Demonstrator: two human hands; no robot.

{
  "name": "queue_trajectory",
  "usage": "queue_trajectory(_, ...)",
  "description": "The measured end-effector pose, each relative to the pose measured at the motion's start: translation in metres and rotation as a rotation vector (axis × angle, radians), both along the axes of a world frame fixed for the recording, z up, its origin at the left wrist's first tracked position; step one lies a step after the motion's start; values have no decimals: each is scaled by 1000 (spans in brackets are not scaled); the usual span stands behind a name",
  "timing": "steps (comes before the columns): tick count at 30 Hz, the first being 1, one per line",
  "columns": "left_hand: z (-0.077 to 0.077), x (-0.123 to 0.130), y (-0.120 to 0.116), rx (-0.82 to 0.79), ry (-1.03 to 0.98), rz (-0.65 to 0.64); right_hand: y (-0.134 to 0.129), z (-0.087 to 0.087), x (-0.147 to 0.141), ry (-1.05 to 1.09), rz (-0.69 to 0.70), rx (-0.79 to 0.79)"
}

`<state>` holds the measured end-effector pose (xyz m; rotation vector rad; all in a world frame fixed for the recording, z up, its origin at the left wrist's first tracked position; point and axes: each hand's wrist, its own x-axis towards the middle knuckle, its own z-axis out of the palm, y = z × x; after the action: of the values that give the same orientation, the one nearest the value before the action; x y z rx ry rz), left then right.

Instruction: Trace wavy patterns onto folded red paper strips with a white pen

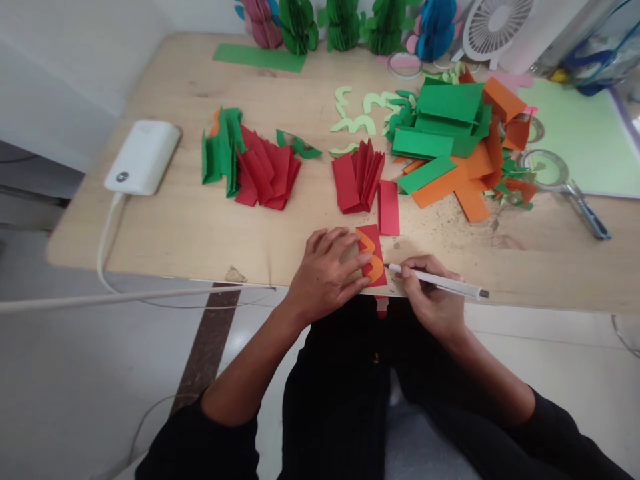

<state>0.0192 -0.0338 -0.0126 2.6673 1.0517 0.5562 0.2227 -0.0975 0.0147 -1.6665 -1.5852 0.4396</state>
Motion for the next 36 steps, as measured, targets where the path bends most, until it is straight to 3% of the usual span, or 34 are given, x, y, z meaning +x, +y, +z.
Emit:
queue_trajectory(14,-1,0,0,-16,50,6,0,-1,-1,111,-35,-19)
queue_trajectory(18,1,1,0,-17,36,-2,-4,1,1,137,90,25)
queue_trajectory(26,4,0,0,-34,-5,-17,1,-6,-4,-165,304,173)
queue_trajectory(36,7,-1,0,-61,-38,-13,2,-13,-6,-369,313,309)
